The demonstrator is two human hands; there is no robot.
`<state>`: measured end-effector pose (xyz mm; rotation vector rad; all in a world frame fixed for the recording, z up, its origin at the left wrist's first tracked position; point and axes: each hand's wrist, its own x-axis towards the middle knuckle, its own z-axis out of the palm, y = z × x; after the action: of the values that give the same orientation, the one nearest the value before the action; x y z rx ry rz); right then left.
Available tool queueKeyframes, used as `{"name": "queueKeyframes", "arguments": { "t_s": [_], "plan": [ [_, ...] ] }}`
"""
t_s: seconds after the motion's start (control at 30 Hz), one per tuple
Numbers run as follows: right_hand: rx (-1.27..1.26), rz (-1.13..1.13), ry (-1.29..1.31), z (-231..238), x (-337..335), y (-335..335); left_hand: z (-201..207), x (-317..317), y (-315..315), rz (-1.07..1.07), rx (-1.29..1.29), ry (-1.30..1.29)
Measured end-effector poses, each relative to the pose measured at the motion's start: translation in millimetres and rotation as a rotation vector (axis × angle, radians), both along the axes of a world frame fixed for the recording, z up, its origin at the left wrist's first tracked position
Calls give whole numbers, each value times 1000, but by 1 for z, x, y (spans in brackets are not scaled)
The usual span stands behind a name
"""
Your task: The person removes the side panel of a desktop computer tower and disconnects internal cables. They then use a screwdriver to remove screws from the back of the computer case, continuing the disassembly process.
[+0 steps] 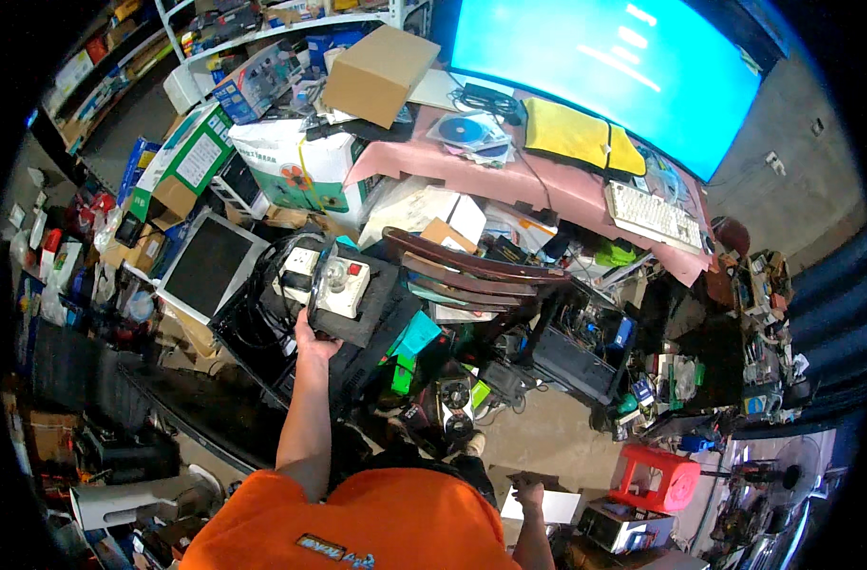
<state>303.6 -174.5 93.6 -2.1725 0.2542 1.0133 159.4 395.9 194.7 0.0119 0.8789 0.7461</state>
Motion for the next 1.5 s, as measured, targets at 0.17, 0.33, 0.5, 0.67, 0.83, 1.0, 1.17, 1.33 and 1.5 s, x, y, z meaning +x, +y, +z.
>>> {"name": "queueKeyframes", "arguments": {
  "t_s": [0.17, 0.33, 0.5, 0.67, 0.83, 1.0, 1.17, 1.33, 1.5],
  "plan": [
    [-9, 3, 45, 22, 8, 7, -24, -10, 3, 55, 98, -66],
    [-29, 22, 26, 11, 8, 4, -14, -32, -10, 162, 222, 6],
    [125, 53, 16, -24, 21, -19, 49, -62, -20, 223, 184, 61],
    [209, 133, -148, -10, 88, 35, 144, -88, -26, 202, 328, 63],
    [332, 253, -511, 77, 150, 151, 186, -121, 5, 276, 464, 143],
    [469, 331, -1018, 140, 203, 266, 268, -101, 35, 201, 620, 196],
    [136, 611, -1283, 183, 208, 347, 313, -82, 91, 88, 774, 161],
    [35, 797, -1453, 171, 219, 373, 324, -28, 126, -139, 772, 29],
    [-38, 797, -1357, 171, 219, 377, 284, 53, 144, -303, 929, 14]
  ]
}}
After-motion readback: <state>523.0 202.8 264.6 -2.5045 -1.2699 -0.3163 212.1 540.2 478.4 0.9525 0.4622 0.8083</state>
